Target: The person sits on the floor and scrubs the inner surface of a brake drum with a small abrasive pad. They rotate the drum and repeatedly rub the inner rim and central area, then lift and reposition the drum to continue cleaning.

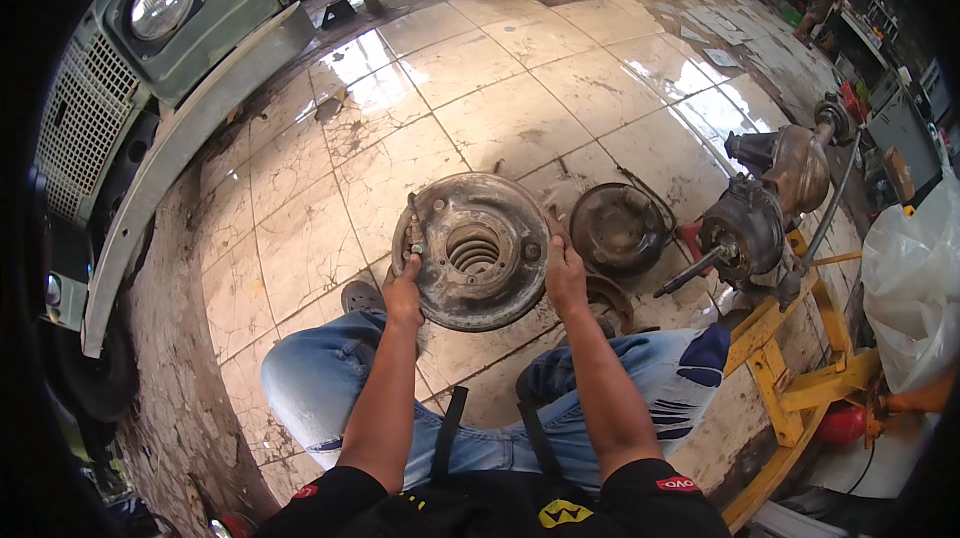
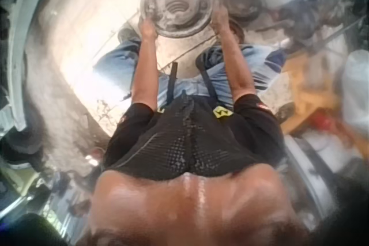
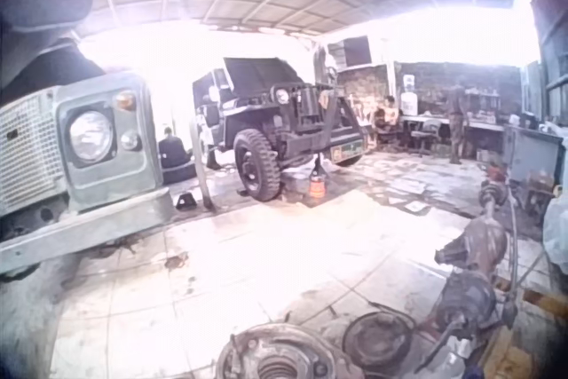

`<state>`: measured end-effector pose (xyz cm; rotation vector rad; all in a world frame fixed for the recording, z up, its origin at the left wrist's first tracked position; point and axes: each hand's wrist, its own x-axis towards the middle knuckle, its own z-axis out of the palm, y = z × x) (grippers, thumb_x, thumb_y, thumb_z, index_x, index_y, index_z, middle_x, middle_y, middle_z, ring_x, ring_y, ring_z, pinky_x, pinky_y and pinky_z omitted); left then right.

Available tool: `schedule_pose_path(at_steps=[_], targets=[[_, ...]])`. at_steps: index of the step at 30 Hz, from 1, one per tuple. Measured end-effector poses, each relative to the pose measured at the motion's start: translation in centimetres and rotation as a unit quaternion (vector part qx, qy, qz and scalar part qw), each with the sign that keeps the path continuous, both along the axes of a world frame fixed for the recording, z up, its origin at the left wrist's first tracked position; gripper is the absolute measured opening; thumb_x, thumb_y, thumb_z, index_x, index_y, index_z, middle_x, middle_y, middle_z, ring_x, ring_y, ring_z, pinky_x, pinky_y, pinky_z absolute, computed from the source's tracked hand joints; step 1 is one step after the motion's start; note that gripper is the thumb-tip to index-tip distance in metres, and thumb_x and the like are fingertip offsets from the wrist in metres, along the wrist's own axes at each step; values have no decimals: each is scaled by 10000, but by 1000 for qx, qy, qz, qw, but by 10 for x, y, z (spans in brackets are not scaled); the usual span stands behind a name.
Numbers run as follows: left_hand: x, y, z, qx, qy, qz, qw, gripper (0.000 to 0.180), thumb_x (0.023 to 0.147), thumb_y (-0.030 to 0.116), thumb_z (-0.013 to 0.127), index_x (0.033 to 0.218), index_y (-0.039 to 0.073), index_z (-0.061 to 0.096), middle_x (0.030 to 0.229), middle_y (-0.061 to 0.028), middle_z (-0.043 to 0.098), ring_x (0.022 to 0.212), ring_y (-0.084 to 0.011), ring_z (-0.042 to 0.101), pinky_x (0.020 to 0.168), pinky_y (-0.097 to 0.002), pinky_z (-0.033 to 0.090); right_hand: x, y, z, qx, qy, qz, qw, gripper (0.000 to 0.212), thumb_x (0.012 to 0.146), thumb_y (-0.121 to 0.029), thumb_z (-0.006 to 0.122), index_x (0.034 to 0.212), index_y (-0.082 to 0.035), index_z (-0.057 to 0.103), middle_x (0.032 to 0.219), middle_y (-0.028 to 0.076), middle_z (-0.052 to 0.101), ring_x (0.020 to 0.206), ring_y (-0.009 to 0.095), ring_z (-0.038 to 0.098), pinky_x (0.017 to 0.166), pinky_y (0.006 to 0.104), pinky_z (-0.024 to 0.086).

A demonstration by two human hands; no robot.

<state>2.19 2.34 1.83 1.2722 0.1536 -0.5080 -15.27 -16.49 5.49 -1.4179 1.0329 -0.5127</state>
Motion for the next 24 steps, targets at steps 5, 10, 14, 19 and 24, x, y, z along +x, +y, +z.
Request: schedule_pose_path(at_steps=[5, 10, 14, 19, 24], targets=[[-3, -4, 4, 6, 15, -4, 1000, 348, 895, 137, 669, 1181, -46, 591, 1103, -94, 636, 964, -183, 575, 873, -336, 450, 6, -3, -21, -25, 17, -85, 996, 582, 1000, -438, 391, 1199, 86, 549, 1117, 234, 605, 1025, 305, 561, 901, 367, 414], [-6, -2, 10, 34, 3, -2, 999, 370, 887, 144, 682, 1186, -53, 587, 1108, -101, 635, 971, -202, 583, 876, -338, 457, 1, -14, -35, -45, 18, 8, 999, 557, 1003, -428, 386, 1147, 78, 569, 1056, 255, 613, 987, 347, 572, 869, 407, 420], [-4, 1, 5, 12, 6, -5, 1000, 374, 891, 146, 677, 1195, -50, 584, 1106, -105, 638, 960, -208, 589, 858, -349, 468, 2, -12, -33, -79, 60, 5, 995, 565, 997, -428, 420, 1249, 63, 540, 1088, 195, 626, 989, 262, 553, 898, 351, 415], [-3, -4, 10, 36, 26, -25, 999, 482, 869, 221, 707, 1211, -85, 559, 1142, -137, 620, 996, -236, 588, 871, -370, 473, 4, -14, -20, -118, 33, 2, 992, 629, 976, -474, 439, 1195, 104, 551, 1110, 225, 610, 1033, 285, 551, 929, 348, 401], [-1, -2, 4, 94, -25, -25, 995, 640, 850, 329, 726, 1216, -155, 521, 1185, -203, 590, 1002, -283, 599, 854, -401, 491, 5, -17, -18, -76, 42, 17, 996, 664, 969, -495, 410, 1298, 76, 488, 1297, 282, 516, 1222, 384, 480, 1013, 410, 362]])
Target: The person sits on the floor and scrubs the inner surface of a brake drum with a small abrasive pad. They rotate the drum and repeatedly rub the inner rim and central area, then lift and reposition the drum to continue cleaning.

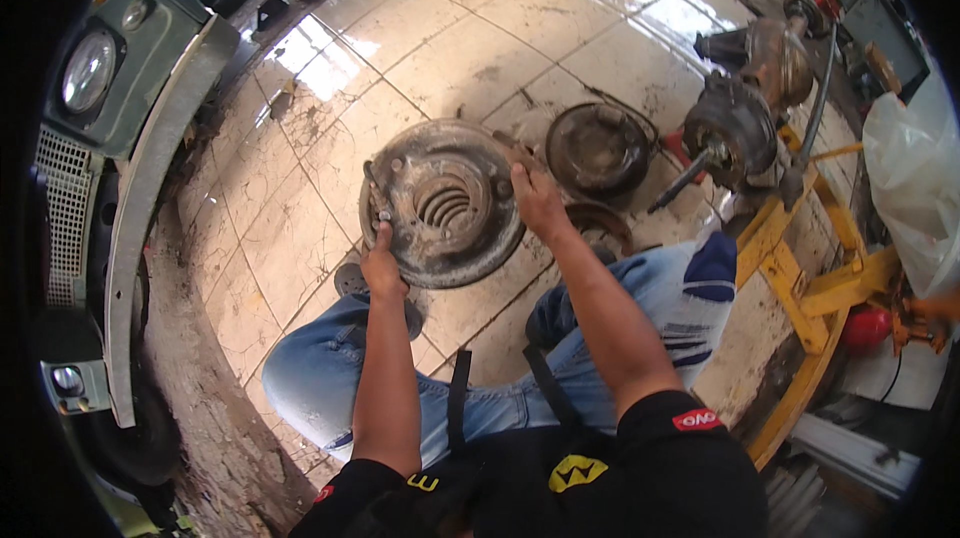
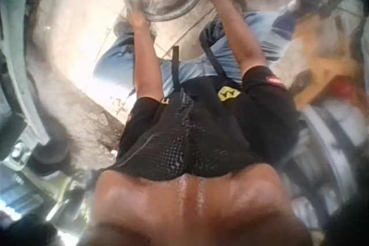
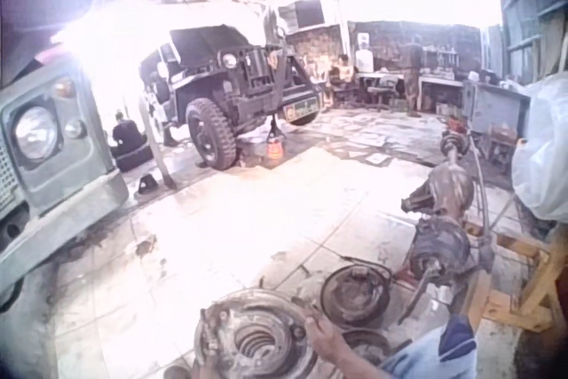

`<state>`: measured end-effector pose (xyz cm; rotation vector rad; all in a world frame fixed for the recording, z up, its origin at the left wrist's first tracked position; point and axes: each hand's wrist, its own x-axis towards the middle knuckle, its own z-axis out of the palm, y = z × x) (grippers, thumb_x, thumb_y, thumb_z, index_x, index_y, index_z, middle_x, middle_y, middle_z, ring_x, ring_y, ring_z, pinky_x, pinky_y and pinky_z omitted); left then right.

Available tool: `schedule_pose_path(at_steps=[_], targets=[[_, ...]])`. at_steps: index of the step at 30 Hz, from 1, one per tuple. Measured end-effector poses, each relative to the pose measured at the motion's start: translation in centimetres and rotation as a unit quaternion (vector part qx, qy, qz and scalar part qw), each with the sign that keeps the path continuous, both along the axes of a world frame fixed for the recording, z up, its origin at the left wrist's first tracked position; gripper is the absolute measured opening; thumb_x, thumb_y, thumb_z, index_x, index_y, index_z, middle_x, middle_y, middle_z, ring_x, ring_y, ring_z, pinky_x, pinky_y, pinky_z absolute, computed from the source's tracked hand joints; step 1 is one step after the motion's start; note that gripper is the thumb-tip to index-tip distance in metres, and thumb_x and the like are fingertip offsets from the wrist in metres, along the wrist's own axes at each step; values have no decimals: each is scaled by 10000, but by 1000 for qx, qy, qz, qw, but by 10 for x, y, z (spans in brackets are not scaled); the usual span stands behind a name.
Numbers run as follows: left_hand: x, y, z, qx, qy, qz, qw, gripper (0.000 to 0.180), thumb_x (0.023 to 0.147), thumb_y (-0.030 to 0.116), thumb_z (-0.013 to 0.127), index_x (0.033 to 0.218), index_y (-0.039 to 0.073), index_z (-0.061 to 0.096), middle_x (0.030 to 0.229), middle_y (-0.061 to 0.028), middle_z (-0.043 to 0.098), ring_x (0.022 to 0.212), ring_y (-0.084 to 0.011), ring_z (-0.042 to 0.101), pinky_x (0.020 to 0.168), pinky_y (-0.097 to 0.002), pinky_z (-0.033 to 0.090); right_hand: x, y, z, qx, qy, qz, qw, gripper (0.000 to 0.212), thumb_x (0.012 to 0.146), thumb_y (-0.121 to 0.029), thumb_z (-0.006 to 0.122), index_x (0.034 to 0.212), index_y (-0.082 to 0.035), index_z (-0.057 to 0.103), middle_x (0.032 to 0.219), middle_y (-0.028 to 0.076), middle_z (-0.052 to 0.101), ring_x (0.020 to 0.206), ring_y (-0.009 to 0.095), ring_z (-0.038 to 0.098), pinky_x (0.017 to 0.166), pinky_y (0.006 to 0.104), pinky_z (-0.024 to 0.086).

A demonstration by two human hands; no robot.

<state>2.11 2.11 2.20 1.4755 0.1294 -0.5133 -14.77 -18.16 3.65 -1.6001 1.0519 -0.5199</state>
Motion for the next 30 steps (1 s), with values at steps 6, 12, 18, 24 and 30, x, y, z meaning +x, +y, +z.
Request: schedule_pose_path(at_steps=[6, 12, 18, 24, 30], targets=[[1, 8, -3, -45, 21, -16, 999, 500, 900, 236, 670, 1239, -105, 534, 1195, -154, 590, 1012, -247, 586, 891, -382, 477, -2, -15, 9, 71, 29, -29, 997, 651, 957, -502, 421, 1282, 52, 523, 1279, 307, 519, 1222, 406, 486, 1008, 422, 372], [-2, 1, -1, -57, -35, -25, 997, 473, 886, 225, 693, 1237, -65, 567, 1168, -122, 614, 1015, -214, 569, 904, -348, 451, 2, -1, -10, -44, -22, -36, 998, 524, 969, -426, 425, 1163, 24, 611, 1137, 301, 601, 1092, 433, 559, 940, 427, 421], [-4, 1, 13, -4, 9, -11, 1000, 548, 887, 252, 683, 1295, -68, 505, 1225, -147, 584, 1070, -253, 572, 925, -370, 463, 2, 6, 9, -40, -53, -15, 998, 517, 978, -386, 406, 1204, 44, 582, 1160, 308, 588, 1106, 440, 549, 949, 424, 412], [1, 4, 7, -4, 17, 0, 1000, 569, 875, 266, 700, 1253, -119, 517, 1219, -172, 586, 1049, -268, 580, 910, -377, 470, 3, 6, 1, 20, -49, -18, 998, 543, 986, -380, 402, 1236, 82, 541, 1240, 299, 554, 1165, 401, 524, 977, 373, 389], [3, 2, -4, -25, 9, 3, 1000, 453, 889, 195, 688, 1242, -54, 553, 1172, -109, 613, 1010, -210, 570, 906, -347, 443, -1, -1, -17, 108, -109, -23, 988, 512, 1018, -371, 409, 1341, 16, 499, 1301, 110, 553, 1155, 185, 499, 996, 296, 372]])
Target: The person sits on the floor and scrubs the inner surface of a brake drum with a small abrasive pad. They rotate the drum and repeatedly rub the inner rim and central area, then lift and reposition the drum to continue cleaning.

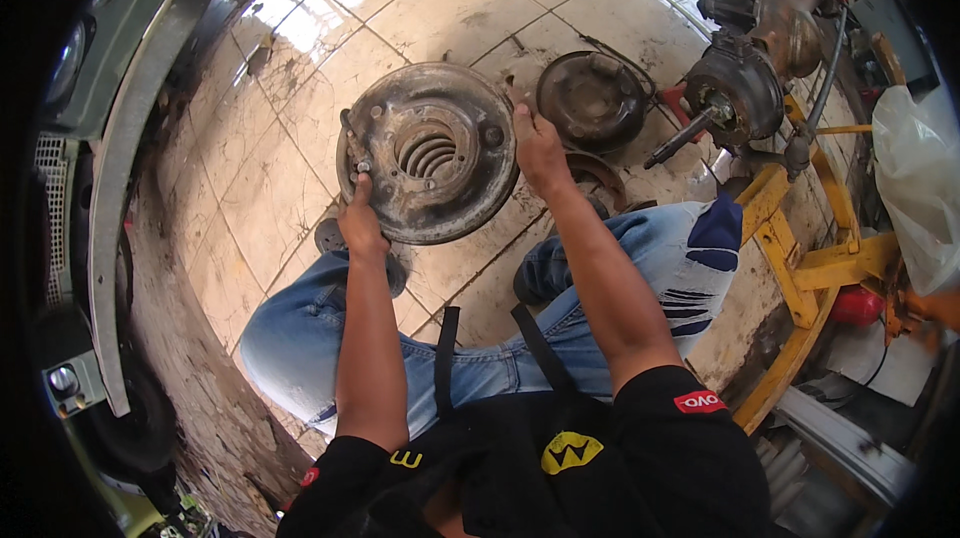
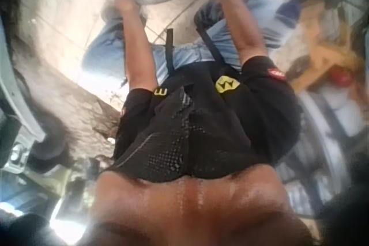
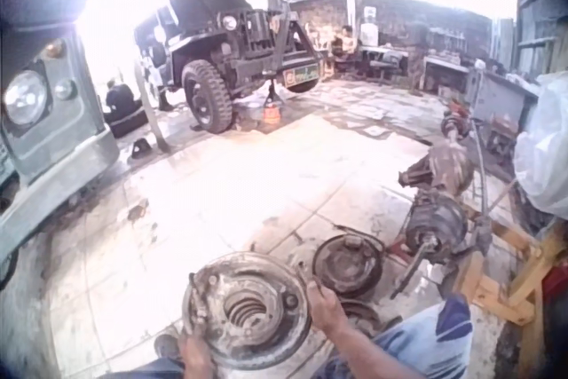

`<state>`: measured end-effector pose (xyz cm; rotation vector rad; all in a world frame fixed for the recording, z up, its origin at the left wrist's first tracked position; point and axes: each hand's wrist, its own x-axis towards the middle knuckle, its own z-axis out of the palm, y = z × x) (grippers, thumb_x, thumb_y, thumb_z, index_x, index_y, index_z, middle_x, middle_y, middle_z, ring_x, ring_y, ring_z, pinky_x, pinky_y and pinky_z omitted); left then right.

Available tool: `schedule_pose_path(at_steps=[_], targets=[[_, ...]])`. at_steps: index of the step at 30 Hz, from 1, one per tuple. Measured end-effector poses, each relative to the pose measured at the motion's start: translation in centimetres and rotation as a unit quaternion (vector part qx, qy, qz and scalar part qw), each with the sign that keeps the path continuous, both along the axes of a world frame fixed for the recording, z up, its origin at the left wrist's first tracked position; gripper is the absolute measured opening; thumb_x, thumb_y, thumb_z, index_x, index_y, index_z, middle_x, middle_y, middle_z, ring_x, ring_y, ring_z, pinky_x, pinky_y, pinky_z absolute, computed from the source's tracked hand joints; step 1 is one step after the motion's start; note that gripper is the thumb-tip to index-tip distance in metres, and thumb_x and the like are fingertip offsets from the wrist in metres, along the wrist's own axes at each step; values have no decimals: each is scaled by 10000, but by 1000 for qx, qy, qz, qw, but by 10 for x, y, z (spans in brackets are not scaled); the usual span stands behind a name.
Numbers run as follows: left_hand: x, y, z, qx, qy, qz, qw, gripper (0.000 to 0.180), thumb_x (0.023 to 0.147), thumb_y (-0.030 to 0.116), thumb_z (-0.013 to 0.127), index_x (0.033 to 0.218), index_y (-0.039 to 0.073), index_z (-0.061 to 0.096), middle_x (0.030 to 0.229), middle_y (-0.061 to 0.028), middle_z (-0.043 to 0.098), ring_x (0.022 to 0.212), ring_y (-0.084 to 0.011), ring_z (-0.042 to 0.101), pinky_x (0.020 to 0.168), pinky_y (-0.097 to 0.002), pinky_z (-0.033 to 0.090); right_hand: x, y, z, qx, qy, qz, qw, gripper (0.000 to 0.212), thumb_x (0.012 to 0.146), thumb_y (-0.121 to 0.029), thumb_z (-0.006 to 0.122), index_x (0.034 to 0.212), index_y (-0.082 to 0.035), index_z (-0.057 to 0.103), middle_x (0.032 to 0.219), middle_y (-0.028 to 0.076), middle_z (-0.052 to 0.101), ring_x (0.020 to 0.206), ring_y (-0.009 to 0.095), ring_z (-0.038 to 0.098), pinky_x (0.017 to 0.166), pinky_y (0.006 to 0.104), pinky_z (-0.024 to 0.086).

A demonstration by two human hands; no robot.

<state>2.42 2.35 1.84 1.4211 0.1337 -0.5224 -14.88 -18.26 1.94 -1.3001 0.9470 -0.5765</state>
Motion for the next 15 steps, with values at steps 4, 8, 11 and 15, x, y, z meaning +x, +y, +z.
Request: schedule_pose_path(at_steps=[4, 8, 11, 15], targets=[[1, -4, -5, -34, 10, -9, 999, 440, 894, 185, 681, 1240, -54, 553, 1180, -112, 612, 1044, -211, 566, 918, -351, 441, -7, -22, -43, -25, 66, -7, 998, 588, 995, -429, 413, 1300, 66, 507, 1302, 206, 540, 1194, 257, 500, 1004, 330, 364], [-2, -1, 7, -12, -29, -6, 999, 559, 872, 241, 707, 1265, -104, 509, 1230, -177, 577, 1070, -264, 572, 921, -380, 460, -2, -8, 7, -32, 22, 61, 997, 654, 969, -480, 424, 1254, 101, 521, 1230, 269, 574, 1161, 330, 533, 981, 365, 382], [-3, 0, 1, -29, -11, 4, 1000, 443, 883, 194, 694, 1223, -57, 561, 1170, -120, 612, 1029, -217, 560, 913, -353, 436, 3, -1, -16, -35, 98, -35, 994, 662, 958, -494, 428, 1185, 114, 554, 1138, 277, 611, 1084, 371, 566, 936, 398, 406], [5, 1, -8, -10, 16, 5, 1000, 448, 879, 196, 699, 1223, -55, 562, 1164, -118, 614, 1034, -213, 562, 918, -352, 436, 0, -6, -16, -99, 40, -1, 994, 643, 959, -487, 421, 1100, 117, 591, 1077, 295, 619, 1047, 391, 581, 912, 413, 416]])
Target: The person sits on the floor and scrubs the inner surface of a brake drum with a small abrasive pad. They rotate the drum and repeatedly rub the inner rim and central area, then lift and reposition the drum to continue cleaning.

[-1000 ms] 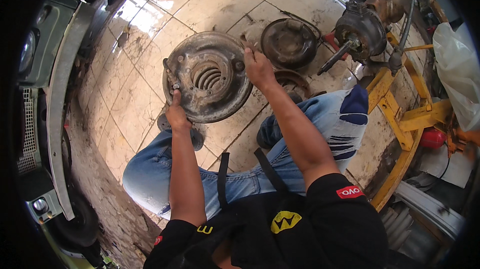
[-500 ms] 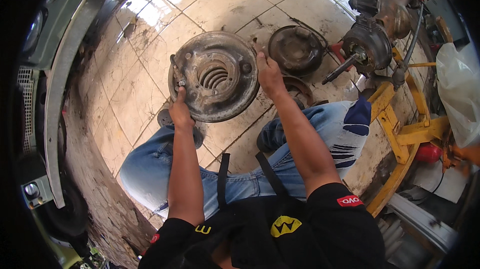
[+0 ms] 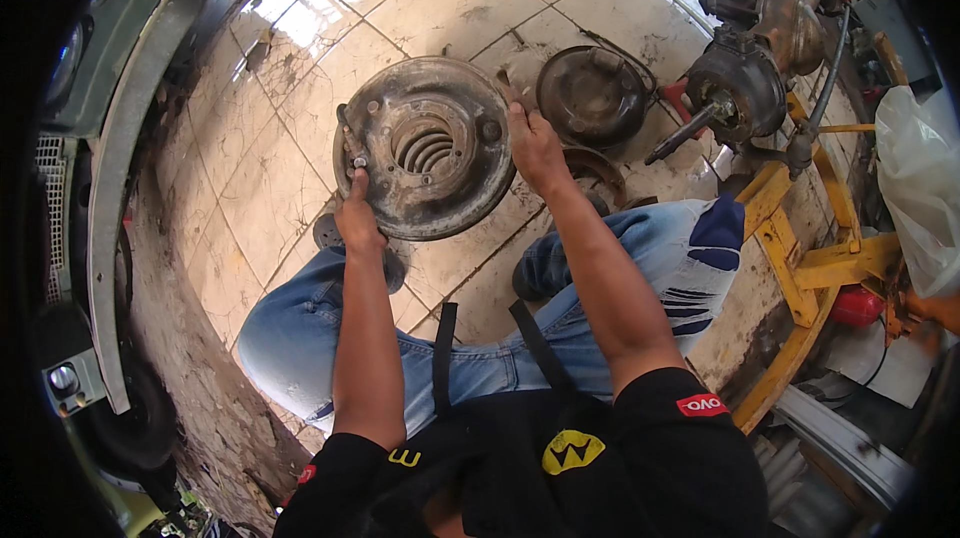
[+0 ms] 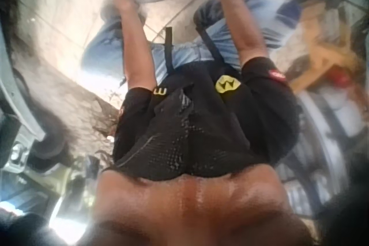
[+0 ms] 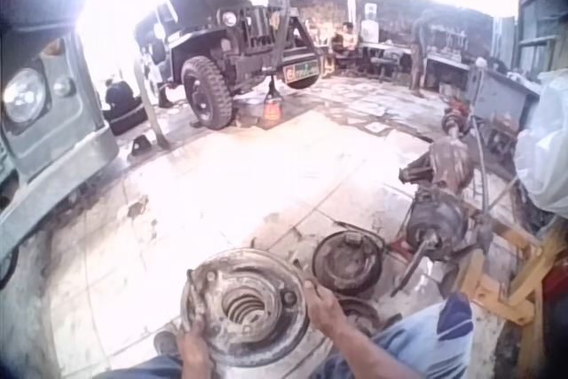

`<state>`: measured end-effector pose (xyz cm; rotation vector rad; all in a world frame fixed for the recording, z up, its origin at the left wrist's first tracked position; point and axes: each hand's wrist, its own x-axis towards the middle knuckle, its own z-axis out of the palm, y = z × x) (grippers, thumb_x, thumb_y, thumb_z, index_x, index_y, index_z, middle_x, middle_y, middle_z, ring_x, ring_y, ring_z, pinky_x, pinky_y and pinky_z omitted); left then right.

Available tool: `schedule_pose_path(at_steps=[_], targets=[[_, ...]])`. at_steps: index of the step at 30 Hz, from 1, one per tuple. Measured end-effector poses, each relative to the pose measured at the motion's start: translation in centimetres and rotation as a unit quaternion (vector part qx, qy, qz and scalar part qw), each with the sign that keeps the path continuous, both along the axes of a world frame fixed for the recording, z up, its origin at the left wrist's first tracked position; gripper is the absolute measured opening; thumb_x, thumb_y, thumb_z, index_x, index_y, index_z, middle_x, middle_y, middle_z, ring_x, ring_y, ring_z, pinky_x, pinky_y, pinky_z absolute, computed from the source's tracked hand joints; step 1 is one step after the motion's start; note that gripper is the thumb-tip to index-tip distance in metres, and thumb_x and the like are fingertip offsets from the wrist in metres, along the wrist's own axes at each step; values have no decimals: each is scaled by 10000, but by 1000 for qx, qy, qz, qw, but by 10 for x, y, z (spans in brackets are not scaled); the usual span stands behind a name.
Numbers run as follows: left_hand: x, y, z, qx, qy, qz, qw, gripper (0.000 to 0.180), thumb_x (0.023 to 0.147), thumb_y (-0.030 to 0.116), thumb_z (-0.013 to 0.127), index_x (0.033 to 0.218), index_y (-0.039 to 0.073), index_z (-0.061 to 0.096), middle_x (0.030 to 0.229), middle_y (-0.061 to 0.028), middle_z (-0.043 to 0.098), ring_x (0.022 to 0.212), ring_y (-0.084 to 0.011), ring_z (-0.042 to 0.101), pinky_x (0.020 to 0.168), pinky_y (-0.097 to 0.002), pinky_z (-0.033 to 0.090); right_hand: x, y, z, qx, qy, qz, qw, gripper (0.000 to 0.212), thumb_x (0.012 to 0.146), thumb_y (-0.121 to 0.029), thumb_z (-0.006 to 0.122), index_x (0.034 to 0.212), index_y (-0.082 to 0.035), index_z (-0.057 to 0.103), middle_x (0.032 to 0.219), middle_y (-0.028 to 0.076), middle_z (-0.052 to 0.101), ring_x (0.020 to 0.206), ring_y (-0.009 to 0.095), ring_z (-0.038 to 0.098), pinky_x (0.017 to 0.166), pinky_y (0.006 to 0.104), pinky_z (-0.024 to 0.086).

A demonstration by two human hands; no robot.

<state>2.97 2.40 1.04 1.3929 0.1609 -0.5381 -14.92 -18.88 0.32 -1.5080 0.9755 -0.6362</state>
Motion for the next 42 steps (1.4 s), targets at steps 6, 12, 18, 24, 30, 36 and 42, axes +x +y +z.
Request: schedule_pose_path(at_steps=[6, 12, 18, 24, 30, 36, 42], targets=[[-8, 2, 8, -10, -10, -2, 1000, 449, 874, 196, 705, 1225, -49, 568, 1150, -110, 621, 1000, -207, 578, 890, -349, 455, -4, 10, 11, -42, 78, -24, 996, 624, 955, -496, 440, 990, 100, 624, 958, 300, 603, 930, 370, 580, 839, 418, 433], [-4, 3, 1, -48, -11, -4, 999, 436, 883, 184, 693, 1225, -54, 565, 1159, -108, 620, 1009, -204, 577, 895, -344, 455, -6, 8, 9, 8, 49, -5, 999, 578, 981, -446, 435, 1090, 97, 599, 1016, 244, 622, 939, 284, 567, 857, 376, 432], [-10, 0, 15, -26, -27, -5, 999, 447, 883, 194, 695, 1228, -57, 562, 1162, -116, 618, 1011, -216, 565, 910, -353, 443, 0, 18, 42, 101, -32, -13, 994, 573, 1004, -423, 423, 1307, 55, 510, 1272, 129, 567, 1148, 208, 507, 1002, 298, 365], [-6, 0, 16, 32, -2, -10, 999, 605, 854, 307, 724, 1219, -137, 537, 1204, -174, 589, 1036, -256, 578, 908, -380, 463, 2, 16, 33, 40, -21, -1, 999, 573, 1004, -413, 411, 1232, 99, 530, 1210, 216, 591, 1104, 267, 540, 957, 328, 393], [-8, -5, 24, 31, 19, 3, 999, 448, 889, 199, 686, 1222, -76, 565, 1163, -131, 612, 993, -224, 571, 890, -358, 454, -2, 7, 13, 38, 40, -11, 998, 543, 989, -403, 435, 1170, 91, 572, 1159, 223, 611, 1066, 288, 555, 943, 341, 401], [0, -1, 3, -16, 30, 11, 999, 415, 901, 175, 664, 1223, -70, 567, 1165, -120, 618, 1005, -215, 578, 889, -352, 461, 2, 20, 31, 7, -38, -24, 999, 485, 995, -350, 434, 1202, 68, 568, 1146, 212, 612, 1054, 260, 553, 943, 332, 400], [-7, -5, 14, 0, 16, 17, 1000, 417, 893, 170, 678, 1218, -69, 571, 1138, -115, 625, 984, -215, 588, 873, -344, 470, -1, 12, 33, -28, -81, 23, 996, 456, 1010, -292, 405, 1273, 60, 528, 1189, 226, 600, 1111, 282, 551, 966, 324, 393]])
